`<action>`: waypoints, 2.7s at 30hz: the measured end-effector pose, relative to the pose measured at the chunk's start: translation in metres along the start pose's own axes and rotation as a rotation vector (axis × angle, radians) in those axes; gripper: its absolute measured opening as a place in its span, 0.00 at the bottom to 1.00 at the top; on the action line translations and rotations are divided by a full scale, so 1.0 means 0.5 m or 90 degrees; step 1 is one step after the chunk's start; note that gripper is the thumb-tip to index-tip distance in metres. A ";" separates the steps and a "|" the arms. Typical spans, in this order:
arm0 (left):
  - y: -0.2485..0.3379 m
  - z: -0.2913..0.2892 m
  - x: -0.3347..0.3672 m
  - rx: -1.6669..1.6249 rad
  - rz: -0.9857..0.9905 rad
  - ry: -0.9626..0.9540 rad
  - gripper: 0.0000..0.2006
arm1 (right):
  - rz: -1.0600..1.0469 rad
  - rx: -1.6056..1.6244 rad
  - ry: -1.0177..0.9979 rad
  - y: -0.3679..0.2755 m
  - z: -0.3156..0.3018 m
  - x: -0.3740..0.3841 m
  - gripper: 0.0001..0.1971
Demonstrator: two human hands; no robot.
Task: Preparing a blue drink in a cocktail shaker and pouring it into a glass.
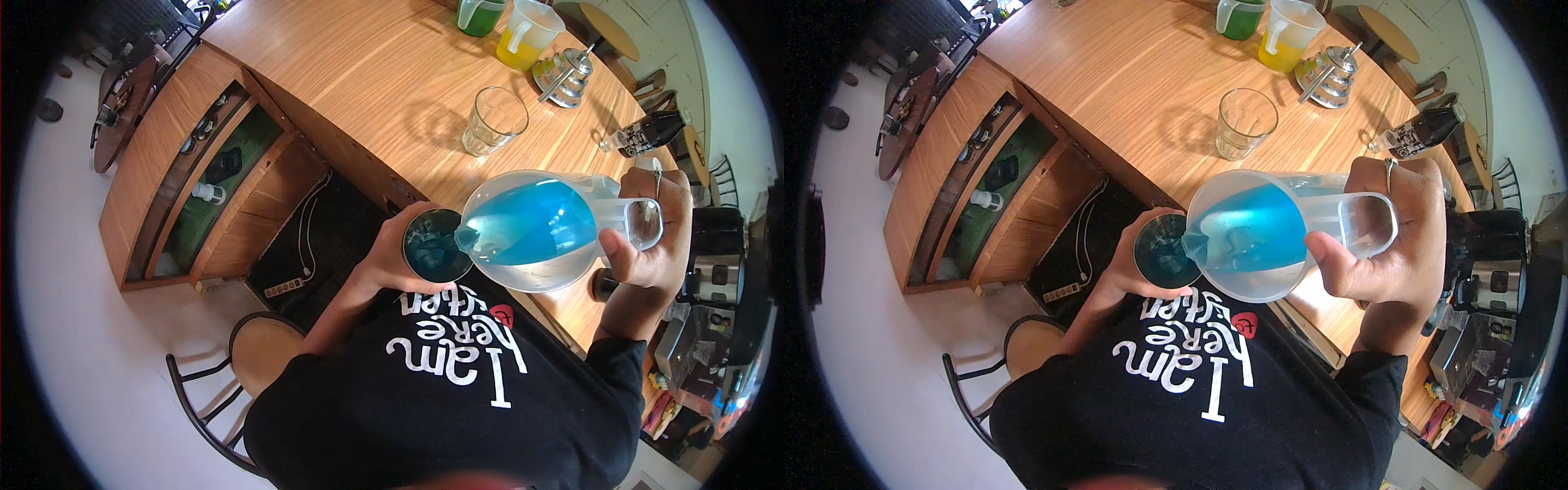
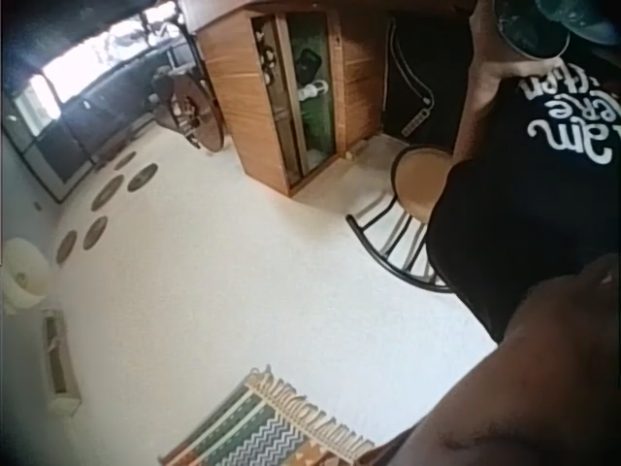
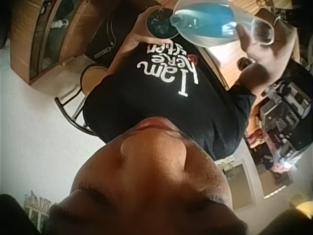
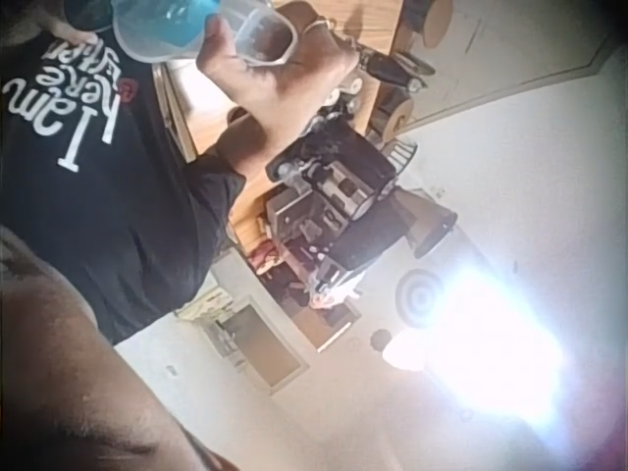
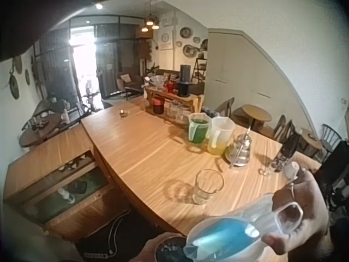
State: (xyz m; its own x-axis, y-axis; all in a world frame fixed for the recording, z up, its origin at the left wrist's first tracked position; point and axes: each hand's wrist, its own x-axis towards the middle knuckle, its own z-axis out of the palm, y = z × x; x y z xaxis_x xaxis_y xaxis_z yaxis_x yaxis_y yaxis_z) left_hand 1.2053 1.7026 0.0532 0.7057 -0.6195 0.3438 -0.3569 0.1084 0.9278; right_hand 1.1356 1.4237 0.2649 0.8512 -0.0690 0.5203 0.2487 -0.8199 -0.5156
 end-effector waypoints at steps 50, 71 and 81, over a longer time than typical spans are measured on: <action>-0.002 0.036 0.080 0.067 0.178 -0.012 0.51 | 0.226 0.528 0.151 0.209 -0.017 -0.132 0.19; -0.004 0.049 0.100 -0.022 0.104 -0.040 0.51 | 0.387 0.603 0.684 0.414 0.091 -0.161 0.16; -0.017 0.051 0.101 -0.034 0.077 -0.049 0.51 | 0.354 0.570 0.625 0.425 0.106 -0.151 0.17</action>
State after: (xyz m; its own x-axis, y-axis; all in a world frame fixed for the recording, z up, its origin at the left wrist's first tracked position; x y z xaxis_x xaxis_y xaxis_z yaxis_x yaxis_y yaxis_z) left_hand 1.2285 1.6504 0.0592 0.6095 -0.6568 0.4440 -0.4028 0.2258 0.8870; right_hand 1.1486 1.2849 0.0797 0.3678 -0.9136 0.1732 0.5115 0.0432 -0.8582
